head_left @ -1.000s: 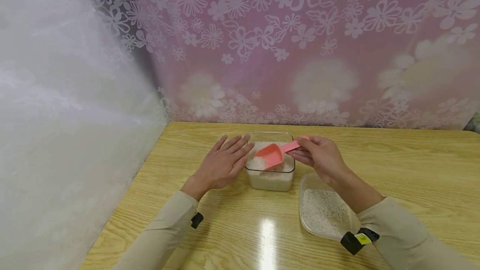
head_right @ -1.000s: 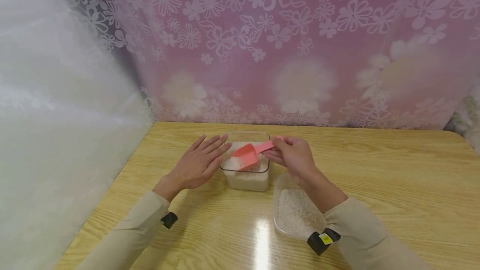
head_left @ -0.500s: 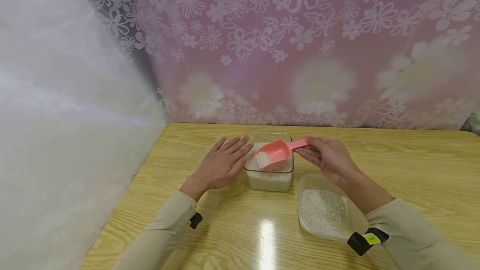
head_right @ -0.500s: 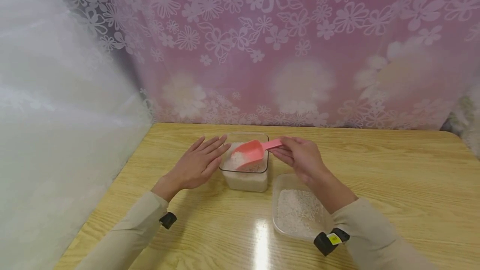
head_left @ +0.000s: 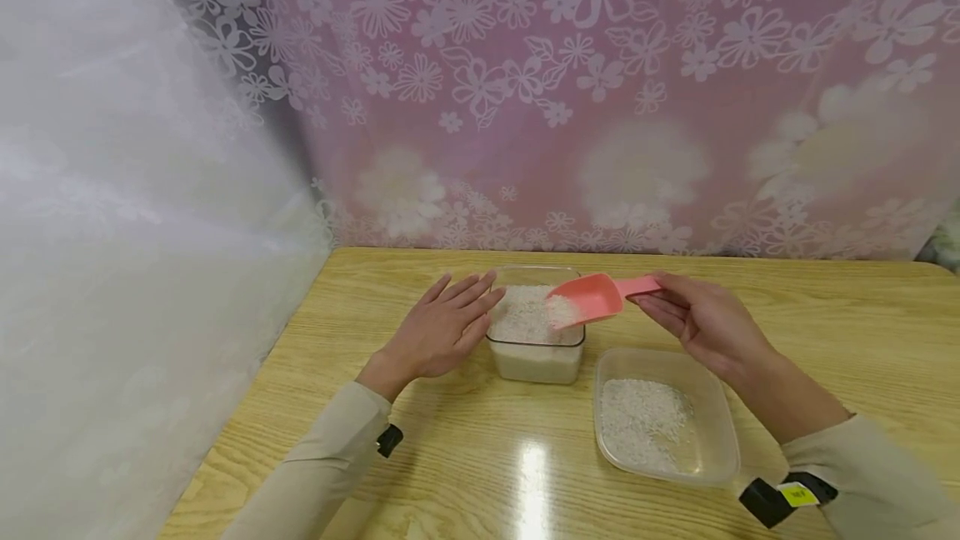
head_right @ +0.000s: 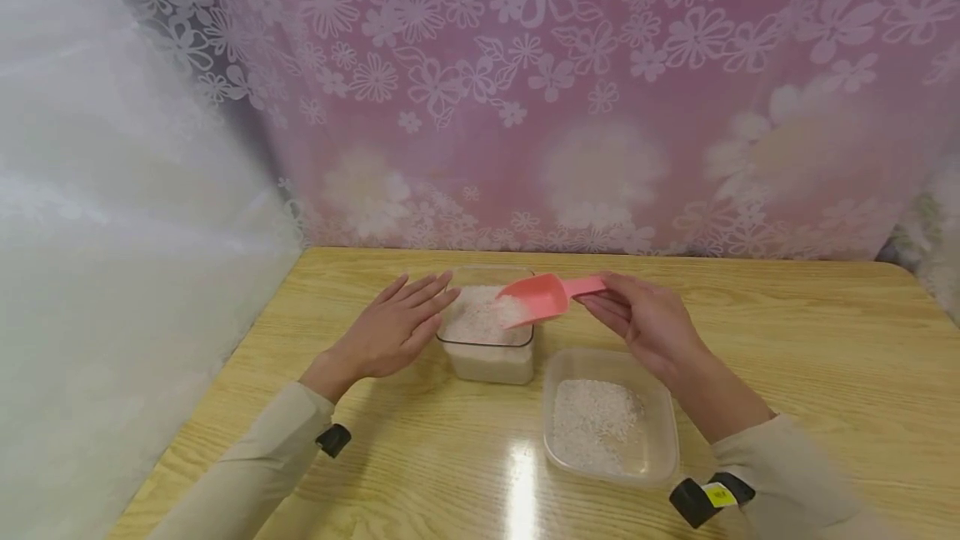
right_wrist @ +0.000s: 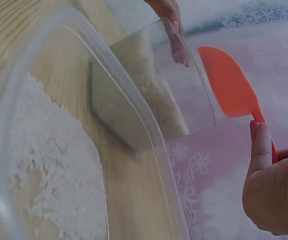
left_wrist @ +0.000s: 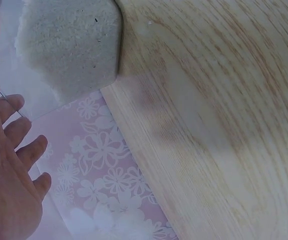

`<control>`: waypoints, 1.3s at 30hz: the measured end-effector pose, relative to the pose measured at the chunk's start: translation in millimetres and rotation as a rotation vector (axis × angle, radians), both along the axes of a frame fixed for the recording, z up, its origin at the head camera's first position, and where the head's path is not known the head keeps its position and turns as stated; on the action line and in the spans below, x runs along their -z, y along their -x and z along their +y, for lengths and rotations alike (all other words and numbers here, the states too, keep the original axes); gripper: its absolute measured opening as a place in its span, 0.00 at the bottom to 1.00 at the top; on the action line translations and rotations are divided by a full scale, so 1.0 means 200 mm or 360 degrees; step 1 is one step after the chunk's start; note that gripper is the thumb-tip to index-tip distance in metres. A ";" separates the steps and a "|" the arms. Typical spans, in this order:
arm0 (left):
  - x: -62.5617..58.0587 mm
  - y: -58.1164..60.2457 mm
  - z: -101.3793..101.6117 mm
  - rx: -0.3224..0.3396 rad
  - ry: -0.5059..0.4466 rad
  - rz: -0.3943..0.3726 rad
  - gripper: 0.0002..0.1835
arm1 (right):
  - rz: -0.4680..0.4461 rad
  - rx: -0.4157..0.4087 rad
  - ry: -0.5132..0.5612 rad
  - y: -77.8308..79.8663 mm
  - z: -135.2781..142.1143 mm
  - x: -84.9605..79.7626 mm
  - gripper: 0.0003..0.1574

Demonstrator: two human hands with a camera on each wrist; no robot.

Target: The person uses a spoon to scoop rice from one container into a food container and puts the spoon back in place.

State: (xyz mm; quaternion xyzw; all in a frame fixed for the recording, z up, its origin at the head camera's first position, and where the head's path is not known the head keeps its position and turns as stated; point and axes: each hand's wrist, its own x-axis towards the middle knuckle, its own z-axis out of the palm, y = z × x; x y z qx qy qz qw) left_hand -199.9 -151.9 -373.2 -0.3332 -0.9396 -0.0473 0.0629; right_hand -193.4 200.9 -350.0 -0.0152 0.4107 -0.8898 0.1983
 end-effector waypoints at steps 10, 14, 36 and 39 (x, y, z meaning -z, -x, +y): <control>0.00 0.00 0.00 -0.0005 0.0016 0.0000 0.28 | -0.0024 -0.0109 0.0198 -0.07 0.26 0.05 0.19; 0.00 0.00 0.00 -0.0003 0.0012 -0.0003 0.27 | -0.0044 -0.0159 0.0241 -0.10 0.37 0.08 0.22; 0.00 0.00 0.00 -0.0005 0.0004 -0.0003 0.28 | -0.0027 -0.0187 -0.0090 -0.25 0.65 0.25 0.25; 0.00 0.00 0.00 0.0000 0.0000 -0.0001 0.28 | -0.0013 -0.0229 -0.0131 -0.25 0.67 0.26 0.25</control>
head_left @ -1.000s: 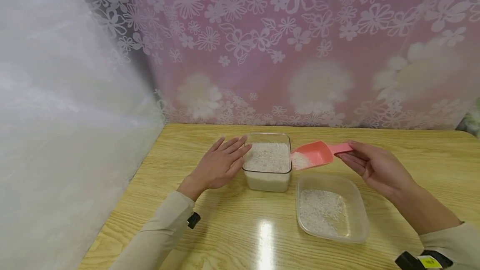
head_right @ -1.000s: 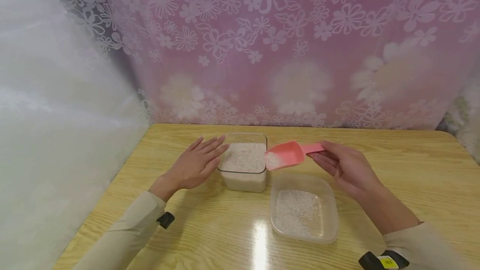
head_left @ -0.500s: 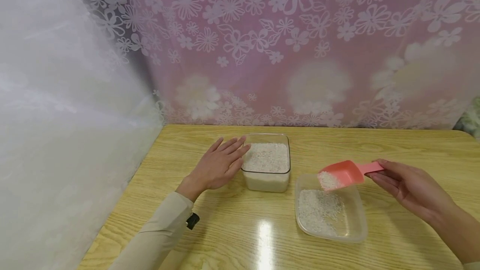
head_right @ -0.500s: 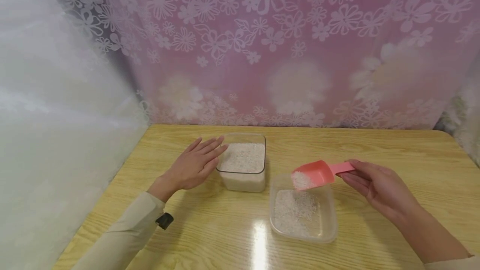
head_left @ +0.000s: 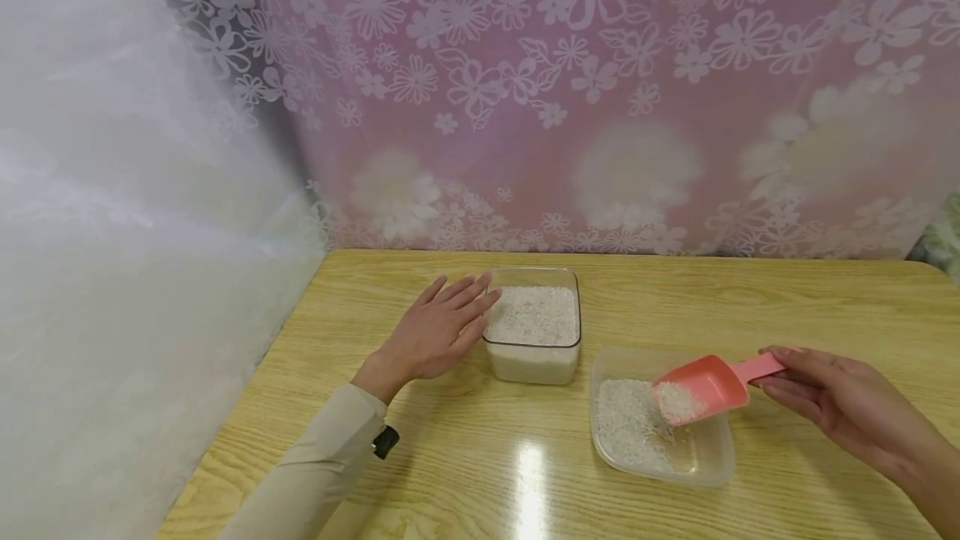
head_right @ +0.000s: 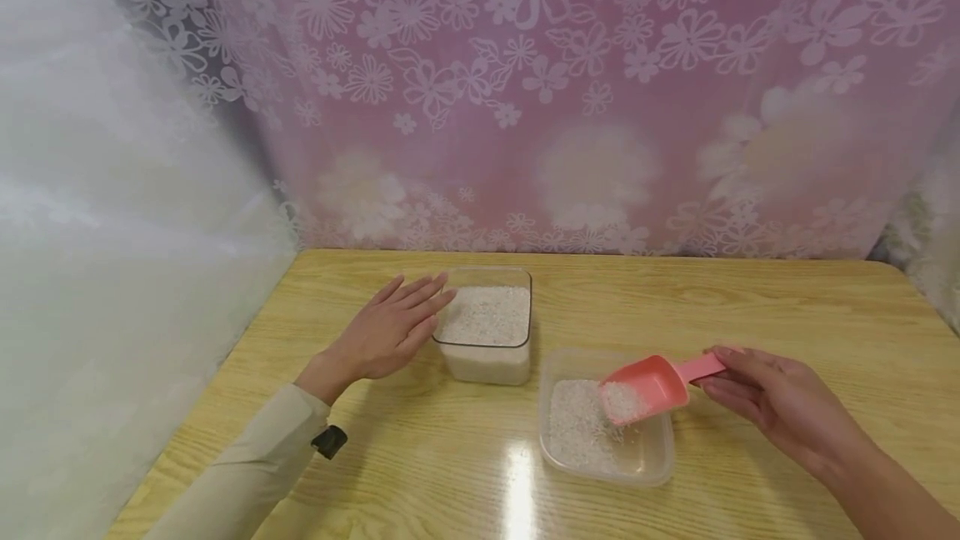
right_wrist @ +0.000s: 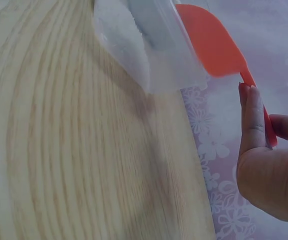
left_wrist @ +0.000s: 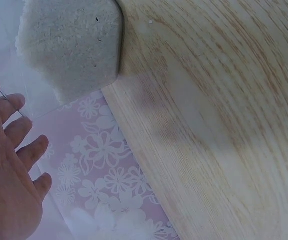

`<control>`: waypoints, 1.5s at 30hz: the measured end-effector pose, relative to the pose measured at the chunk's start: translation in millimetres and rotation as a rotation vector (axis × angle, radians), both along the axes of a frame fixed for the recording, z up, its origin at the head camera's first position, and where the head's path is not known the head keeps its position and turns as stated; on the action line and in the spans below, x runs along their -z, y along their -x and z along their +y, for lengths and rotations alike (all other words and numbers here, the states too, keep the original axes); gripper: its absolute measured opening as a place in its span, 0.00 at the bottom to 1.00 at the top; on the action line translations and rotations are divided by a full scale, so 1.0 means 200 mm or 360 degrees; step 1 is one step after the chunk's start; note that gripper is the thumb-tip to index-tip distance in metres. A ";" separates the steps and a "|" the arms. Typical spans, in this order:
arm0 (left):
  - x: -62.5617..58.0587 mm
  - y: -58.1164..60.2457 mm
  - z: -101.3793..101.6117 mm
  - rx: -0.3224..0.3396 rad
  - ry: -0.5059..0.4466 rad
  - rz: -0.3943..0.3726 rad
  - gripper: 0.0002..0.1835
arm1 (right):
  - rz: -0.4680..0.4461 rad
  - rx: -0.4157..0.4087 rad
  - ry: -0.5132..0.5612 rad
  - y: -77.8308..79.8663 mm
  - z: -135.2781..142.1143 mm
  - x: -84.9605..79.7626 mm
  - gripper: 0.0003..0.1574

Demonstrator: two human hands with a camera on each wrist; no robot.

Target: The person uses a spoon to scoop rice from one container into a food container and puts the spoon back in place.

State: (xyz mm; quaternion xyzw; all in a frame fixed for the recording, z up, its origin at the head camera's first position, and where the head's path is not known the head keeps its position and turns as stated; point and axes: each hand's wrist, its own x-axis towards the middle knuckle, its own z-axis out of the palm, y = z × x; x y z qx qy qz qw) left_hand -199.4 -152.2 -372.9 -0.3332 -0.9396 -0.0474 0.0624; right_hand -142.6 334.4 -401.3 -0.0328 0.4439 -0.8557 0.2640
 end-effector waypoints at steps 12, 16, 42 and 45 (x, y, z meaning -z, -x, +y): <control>0.00 0.00 0.00 -0.0003 -0.0006 -0.0004 0.28 | 0.0074 -0.0112 -0.0016 -0.02 0.04 0.00 0.27; 0.00 0.00 0.00 -0.0010 -0.0011 -0.0008 0.28 | 0.0112 -0.0132 -0.0054 -0.02 0.03 -0.01 0.27; 0.01 0.00 0.00 -0.0019 -0.0026 0.0008 0.27 | 0.0492 -0.0079 -0.0936 0.01 -0.04 -0.11 0.18; 0.01 0.00 0.00 -0.0025 -0.0026 -0.0007 0.27 | 0.0555 -0.0044 -0.1155 0.01 -0.06 -0.12 0.15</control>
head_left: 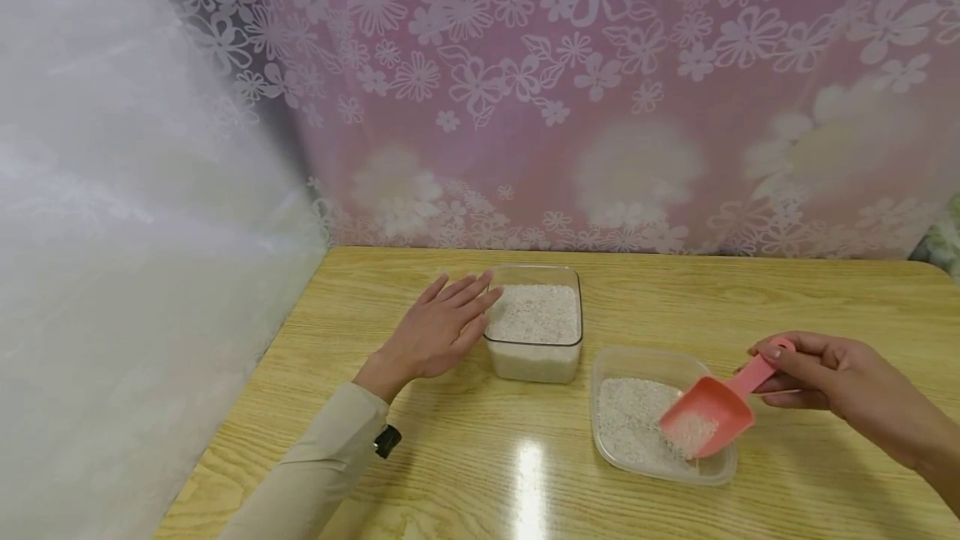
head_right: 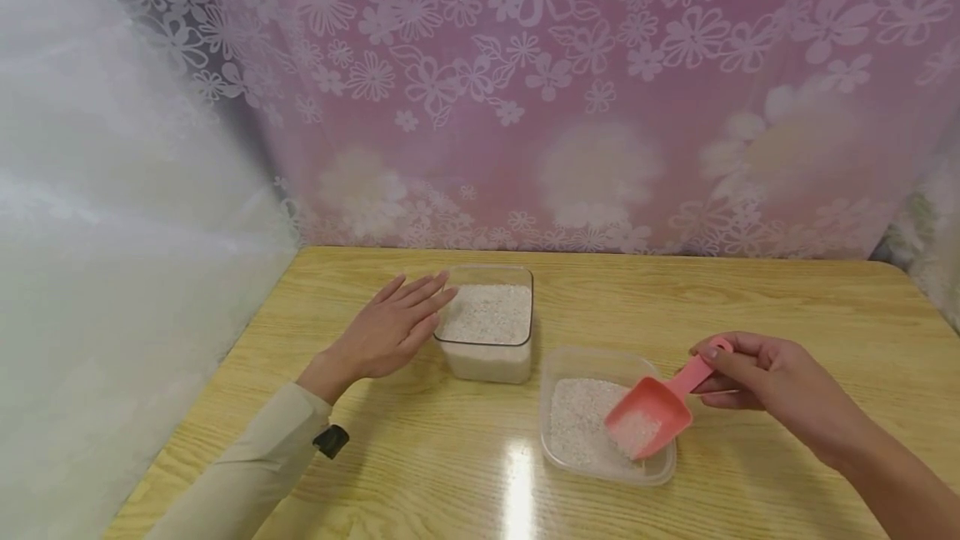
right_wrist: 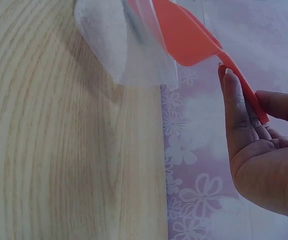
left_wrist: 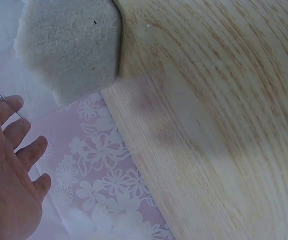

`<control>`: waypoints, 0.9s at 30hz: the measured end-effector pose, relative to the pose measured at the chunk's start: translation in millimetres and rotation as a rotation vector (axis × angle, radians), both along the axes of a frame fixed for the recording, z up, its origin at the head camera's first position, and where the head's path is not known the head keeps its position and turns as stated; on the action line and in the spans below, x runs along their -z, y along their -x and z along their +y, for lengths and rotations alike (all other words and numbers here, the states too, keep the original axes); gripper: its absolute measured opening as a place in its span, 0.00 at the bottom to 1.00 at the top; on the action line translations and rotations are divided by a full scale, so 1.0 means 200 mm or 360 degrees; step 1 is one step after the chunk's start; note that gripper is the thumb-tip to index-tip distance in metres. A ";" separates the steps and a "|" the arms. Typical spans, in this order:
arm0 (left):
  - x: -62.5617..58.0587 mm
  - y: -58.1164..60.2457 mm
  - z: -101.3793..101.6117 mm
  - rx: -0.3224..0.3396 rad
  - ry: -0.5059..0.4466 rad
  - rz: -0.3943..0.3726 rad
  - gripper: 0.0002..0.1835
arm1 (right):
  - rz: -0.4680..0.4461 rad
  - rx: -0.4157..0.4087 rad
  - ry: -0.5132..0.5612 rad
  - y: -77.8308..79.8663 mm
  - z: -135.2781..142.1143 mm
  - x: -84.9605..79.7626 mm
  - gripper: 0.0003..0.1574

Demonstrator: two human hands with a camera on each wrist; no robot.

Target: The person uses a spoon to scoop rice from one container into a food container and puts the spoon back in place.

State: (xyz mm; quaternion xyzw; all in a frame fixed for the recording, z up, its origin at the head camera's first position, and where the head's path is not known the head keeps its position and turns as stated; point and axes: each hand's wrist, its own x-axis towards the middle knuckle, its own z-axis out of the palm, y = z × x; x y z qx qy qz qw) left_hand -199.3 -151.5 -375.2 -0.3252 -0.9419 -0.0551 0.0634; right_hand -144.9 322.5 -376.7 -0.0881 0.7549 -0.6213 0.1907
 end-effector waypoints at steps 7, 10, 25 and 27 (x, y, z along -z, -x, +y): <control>0.00 0.00 0.00 -0.0003 -0.0004 0.0006 0.28 | 0.0155 0.0024 -0.0198 0.00 -0.02 -0.04 0.15; 0.01 0.00 0.00 -0.0002 -0.0011 0.0006 0.28 | 0.0203 0.0026 -0.0242 -0.01 -0.03 -0.05 0.14; 0.01 -0.01 0.01 -0.0014 -0.0032 0.0002 0.27 | 0.0405 -0.0012 -0.0324 -0.04 -0.06 -0.06 0.15; 0.00 -0.01 0.01 -0.0011 -0.0041 0.0003 0.27 | 0.0369 0.0033 -0.0332 -0.04 -0.06 -0.06 0.15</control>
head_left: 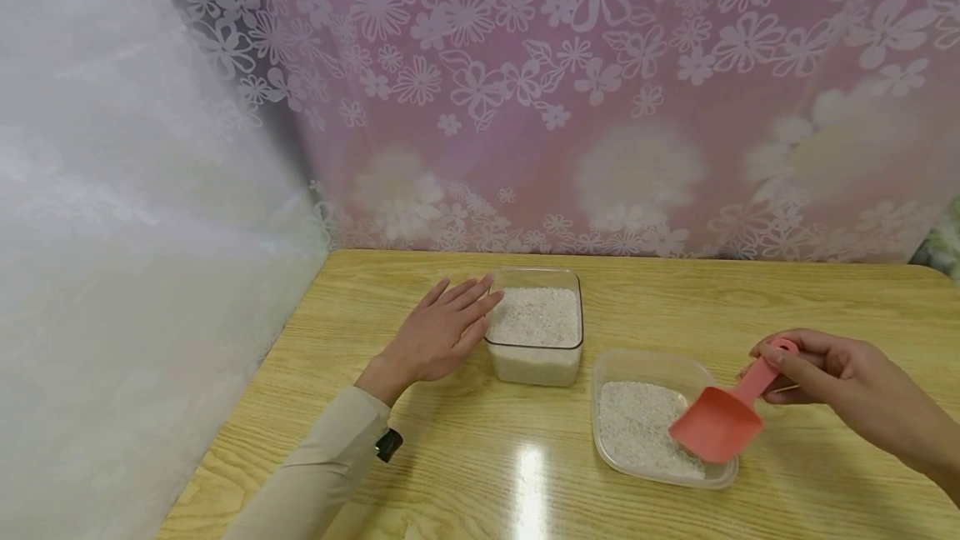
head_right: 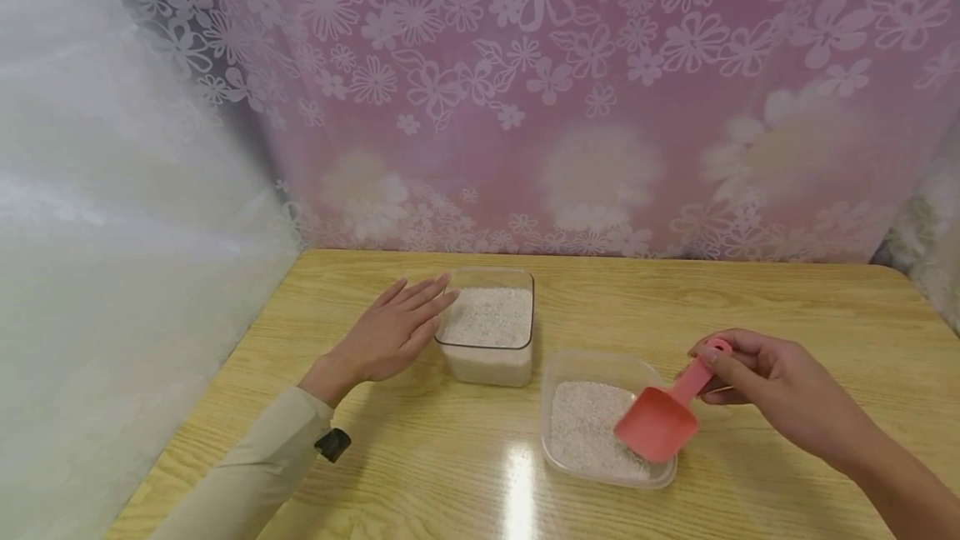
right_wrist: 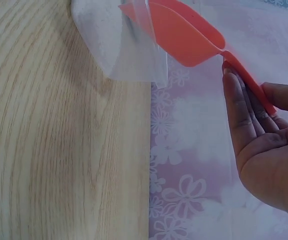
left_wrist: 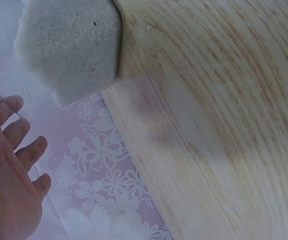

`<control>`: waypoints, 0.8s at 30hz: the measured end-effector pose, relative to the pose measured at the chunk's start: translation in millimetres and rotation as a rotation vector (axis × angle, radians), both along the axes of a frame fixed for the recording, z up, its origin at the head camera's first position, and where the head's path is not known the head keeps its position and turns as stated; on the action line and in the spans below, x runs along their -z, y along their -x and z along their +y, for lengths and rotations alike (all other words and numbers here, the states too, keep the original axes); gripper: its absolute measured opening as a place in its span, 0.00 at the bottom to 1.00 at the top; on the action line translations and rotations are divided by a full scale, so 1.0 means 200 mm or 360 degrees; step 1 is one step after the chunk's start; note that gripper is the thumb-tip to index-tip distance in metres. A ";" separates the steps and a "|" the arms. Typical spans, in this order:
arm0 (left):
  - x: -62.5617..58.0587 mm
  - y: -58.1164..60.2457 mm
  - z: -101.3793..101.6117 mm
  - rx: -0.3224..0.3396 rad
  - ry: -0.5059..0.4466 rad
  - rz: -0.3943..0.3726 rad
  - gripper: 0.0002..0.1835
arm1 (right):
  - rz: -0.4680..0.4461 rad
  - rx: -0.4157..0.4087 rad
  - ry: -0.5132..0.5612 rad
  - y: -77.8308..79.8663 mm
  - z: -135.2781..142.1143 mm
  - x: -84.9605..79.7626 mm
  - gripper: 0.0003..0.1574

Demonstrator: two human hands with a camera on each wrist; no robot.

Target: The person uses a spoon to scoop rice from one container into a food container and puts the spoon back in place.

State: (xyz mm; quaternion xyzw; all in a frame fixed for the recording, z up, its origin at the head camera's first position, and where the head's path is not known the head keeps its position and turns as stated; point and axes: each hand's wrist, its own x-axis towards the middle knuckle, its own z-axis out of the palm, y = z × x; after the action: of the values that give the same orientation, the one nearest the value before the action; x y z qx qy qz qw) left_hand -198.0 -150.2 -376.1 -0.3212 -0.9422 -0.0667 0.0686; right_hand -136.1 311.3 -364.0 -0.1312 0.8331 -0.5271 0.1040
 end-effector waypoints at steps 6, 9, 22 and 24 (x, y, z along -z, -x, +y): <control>0.00 0.00 0.00 -0.0001 -0.0005 -0.0008 0.28 | -0.0077 0.0129 0.0151 0.03 0.03 -0.01 0.15; 0.01 0.00 0.00 -0.0007 -0.0004 -0.0016 0.28 | -0.0116 0.0133 0.0362 0.05 0.04 -0.02 0.15; 0.01 0.00 0.00 -0.0022 0.0006 -0.0017 0.28 | -0.0422 0.0028 0.1414 0.18 -0.05 -0.09 0.17; 0.01 0.01 0.00 -0.0026 0.0012 -0.0011 0.28 | -0.0471 -0.0020 0.1523 0.20 -0.07 -0.10 0.18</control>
State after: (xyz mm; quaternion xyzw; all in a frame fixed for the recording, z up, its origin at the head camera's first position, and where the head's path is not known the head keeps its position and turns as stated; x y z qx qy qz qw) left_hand -199.2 -149.8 -378.6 -0.3134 -0.9453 -0.0637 0.0645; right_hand -176.4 296.3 -343.1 -0.0931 0.4735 -0.8625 0.1525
